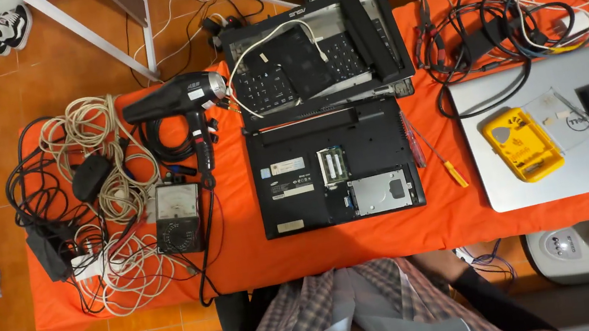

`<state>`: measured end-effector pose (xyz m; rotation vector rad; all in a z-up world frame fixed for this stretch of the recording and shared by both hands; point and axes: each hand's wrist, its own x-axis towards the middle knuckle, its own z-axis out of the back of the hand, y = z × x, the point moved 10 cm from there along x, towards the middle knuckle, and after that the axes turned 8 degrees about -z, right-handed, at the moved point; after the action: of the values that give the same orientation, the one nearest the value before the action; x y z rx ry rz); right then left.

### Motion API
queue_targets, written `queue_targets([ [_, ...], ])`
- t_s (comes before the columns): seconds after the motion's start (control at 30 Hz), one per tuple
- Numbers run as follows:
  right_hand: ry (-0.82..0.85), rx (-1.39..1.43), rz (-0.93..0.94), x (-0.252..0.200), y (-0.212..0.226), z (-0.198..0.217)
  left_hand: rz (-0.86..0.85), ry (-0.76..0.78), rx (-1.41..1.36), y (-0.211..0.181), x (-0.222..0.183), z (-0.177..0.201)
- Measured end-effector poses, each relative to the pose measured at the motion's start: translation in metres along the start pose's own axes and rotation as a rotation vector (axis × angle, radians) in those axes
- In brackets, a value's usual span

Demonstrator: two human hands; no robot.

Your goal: The recorder uses a screwdriver to work on internal laptop components, including the optical drive and motherboard.

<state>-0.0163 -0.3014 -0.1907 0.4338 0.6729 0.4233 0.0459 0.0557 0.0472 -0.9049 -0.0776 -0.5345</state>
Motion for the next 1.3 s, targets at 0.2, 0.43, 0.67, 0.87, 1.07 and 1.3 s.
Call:
queue_targets([
  [0.2, -0.028, 0.190, 0.179, -0.055, 0.071, 0.092, -0.085, 0.047, -0.111, -0.034, 0.049, 0.026],
  [0.43, 0.273, 0.308, -0.024, -0.063, 0.094, 0.212, -0.161, 0.063, -0.261, -0.056, 0.080, 0.034],
  [0.67, -0.754, 0.658, 0.236, 0.036, 0.092, 0.372, -0.014, -0.563, -0.569, 0.056, 0.182, 0.053],
  [0.87, -0.951, 0.568, 0.331, 0.073, 0.082, 0.359, 0.017, -0.675, -0.623, 0.112, 0.175, 0.025],
  [1.07, -0.982, 0.445, 0.284, 0.070, 0.089, 0.358, 0.025, -0.579, -0.611, 0.090, 0.182, 0.016],
  [1.3, -0.932, 0.492, 0.265, 0.068, 0.091, 0.357, 0.004, -0.618, -0.572, 0.104, 0.178, 0.025],
])
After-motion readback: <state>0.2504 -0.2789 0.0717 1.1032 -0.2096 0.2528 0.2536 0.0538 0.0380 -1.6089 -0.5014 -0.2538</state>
